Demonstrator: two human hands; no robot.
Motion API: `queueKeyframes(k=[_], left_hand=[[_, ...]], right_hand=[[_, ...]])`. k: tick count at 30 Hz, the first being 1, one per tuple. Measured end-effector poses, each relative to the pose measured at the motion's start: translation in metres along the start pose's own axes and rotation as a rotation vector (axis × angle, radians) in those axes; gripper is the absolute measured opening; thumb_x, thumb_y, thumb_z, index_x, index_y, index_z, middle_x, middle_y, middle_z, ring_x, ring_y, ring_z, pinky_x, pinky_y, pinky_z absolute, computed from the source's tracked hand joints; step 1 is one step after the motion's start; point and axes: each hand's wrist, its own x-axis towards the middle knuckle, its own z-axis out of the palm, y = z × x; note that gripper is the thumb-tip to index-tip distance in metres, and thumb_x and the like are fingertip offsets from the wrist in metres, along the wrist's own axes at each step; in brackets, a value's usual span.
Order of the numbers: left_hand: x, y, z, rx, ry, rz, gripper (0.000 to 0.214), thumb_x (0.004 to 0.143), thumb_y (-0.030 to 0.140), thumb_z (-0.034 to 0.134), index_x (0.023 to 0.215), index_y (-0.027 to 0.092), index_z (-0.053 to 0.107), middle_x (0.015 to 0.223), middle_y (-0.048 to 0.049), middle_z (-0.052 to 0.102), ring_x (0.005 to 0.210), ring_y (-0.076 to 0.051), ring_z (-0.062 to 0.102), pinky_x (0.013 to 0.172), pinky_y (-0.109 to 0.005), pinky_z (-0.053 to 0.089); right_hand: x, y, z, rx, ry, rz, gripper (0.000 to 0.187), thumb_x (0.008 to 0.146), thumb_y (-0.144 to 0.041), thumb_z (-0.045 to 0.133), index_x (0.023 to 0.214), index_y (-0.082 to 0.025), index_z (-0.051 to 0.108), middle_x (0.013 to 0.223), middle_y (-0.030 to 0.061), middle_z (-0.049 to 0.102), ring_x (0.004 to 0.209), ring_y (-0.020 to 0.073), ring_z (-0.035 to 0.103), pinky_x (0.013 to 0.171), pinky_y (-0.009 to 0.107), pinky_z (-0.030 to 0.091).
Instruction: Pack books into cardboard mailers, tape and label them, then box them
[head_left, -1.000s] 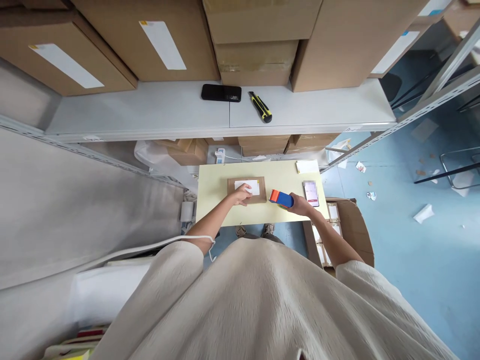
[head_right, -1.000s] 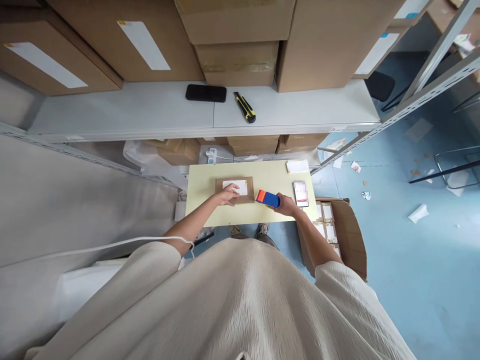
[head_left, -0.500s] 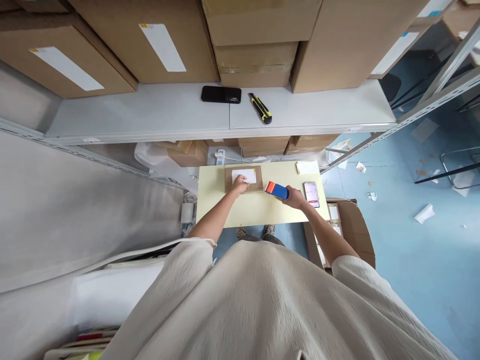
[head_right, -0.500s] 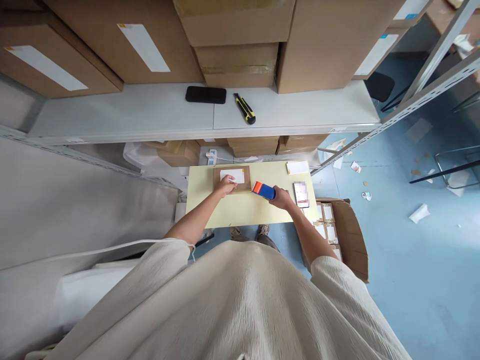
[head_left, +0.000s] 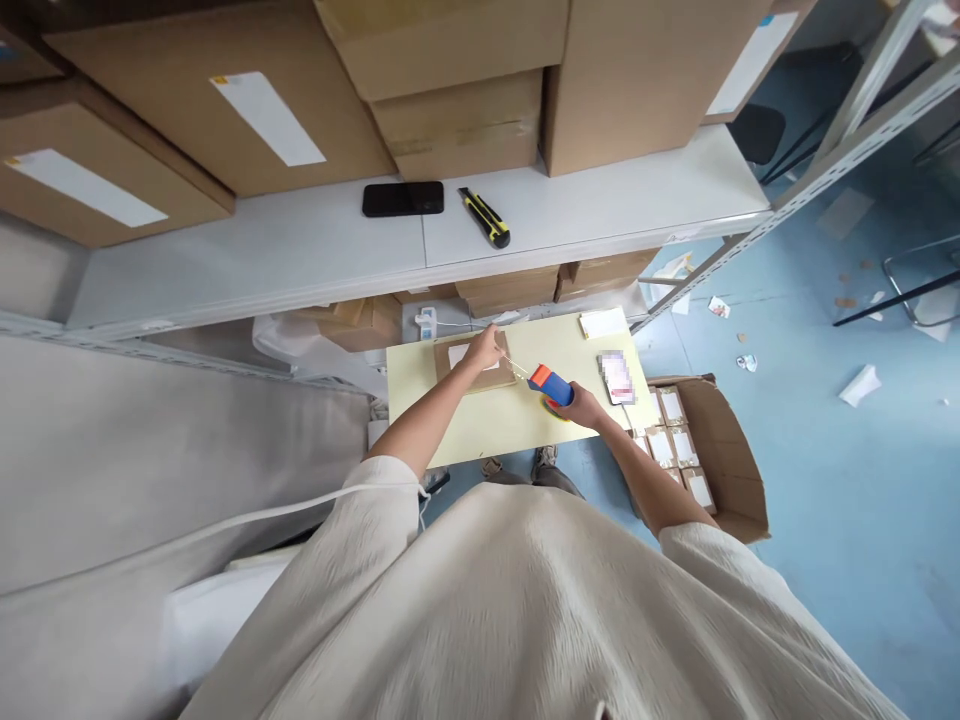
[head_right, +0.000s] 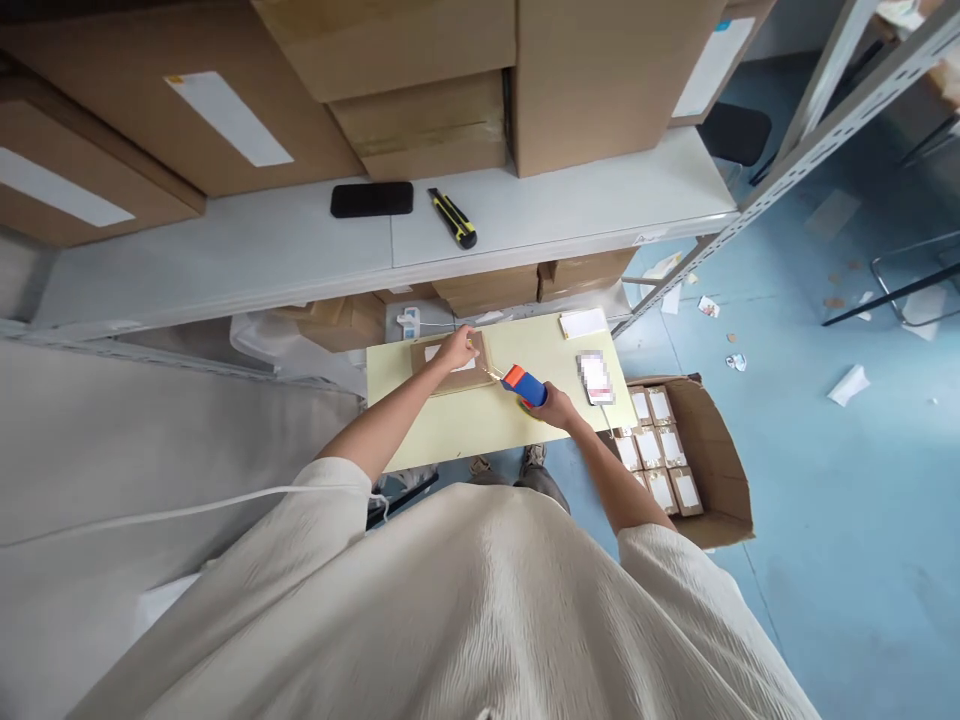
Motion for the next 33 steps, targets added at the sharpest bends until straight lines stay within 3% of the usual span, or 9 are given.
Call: queueKeyframes(k=[5, 9, 13, 17, 23, 33], left_hand=[[0.037, 0.035, 0.010, 0.285, -0.129, 0.115, 0.059, 0.083, 0.005, 0.082, 0.138, 0.020, 0.070, 0.113, -0.0134, 0.080, 0.114, -0.033, 0.078, 0.105, -0.039, 0.058], [0.051, 0.062, 0.020, 0.581, -0.349, 0.110, 0.070, 0.091, 0.017, 0.081, 0.158, 0.023, 0.060, 0.147, -0.0203, 0.073, 0.133, -0.037, 0.075, 0.112, -0.043, 0.058], [0.059, 0.079, 0.030, 0.800, -0.482, 0.112, 0.077, 0.094, 0.025, 0.082, 0.165, 0.023, 0.052, 0.154, -0.0227, 0.070, 0.139, -0.038, 0.073, 0.113, -0.043, 0.058], [0.067, 0.078, 0.039, 0.857, -0.537, 0.090, 0.090, 0.089, 0.026, 0.086, 0.170, 0.025, 0.045, 0.155, -0.0226, 0.069, 0.135, -0.036, 0.075, 0.109, -0.042, 0.061], [0.072, 0.065, 0.051, 0.956, -0.585, 0.141, 0.092, 0.088, 0.020, 0.083, 0.171, 0.024, 0.043, 0.149, -0.0245, 0.072, 0.129, -0.038, 0.077, 0.105, -0.044, 0.063], [0.072, 0.044, 0.061, 0.987, -0.613, 0.293, 0.068, 0.090, 0.012, 0.077, 0.156, 0.021, 0.062, 0.147, -0.0222, 0.074, 0.133, -0.037, 0.074, 0.117, -0.048, 0.053]], right_hand=[[-0.003, 0.000, 0.017, 0.213, -0.026, 0.138, 0.038, 0.076, -0.034, 0.091, 0.101, -0.024, 0.064, 0.095, 0.0048, 0.078, 0.086, 0.0237, 0.074, 0.066, 0.030, 0.052], [-0.002, 0.005, 0.033, 0.338, -0.059, 0.232, 0.036, 0.073, -0.026, 0.089, 0.098, -0.022, 0.064, 0.084, 0.0010, 0.074, 0.077, 0.0198, 0.069, 0.061, 0.028, 0.048], [-0.001, 0.011, 0.047, 0.438, -0.075, 0.283, 0.032, 0.072, -0.025, 0.088, 0.095, -0.021, 0.066, 0.080, -0.0012, 0.070, 0.074, 0.0179, 0.066, 0.060, 0.027, 0.047], [0.002, 0.014, 0.057, 0.497, -0.105, 0.305, 0.031, 0.071, -0.025, 0.090, 0.093, -0.021, 0.068, 0.076, -0.0026, 0.069, 0.073, 0.0167, 0.064, 0.060, 0.026, 0.045], [0.006, 0.013, 0.065, 0.533, -0.169, 0.307, 0.026, 0.072, -0.022, 0.088, 0.086, -0.022, 0.067, 0.071, -0.0033, 0.065, 0.070, 0.0160, 0.060, 0.060, 0.026, 0.044], [0.009, 0.011, 0.070, 0.486, -0.203, 0.311, 0.024, 0.074, -0.019, 0.088, 0.080, -0.022, 0.065, 0.067, -0.0045, 0.062, 0.065, 0.0142, 0.055, 0.056, 0.027, 0.039]])
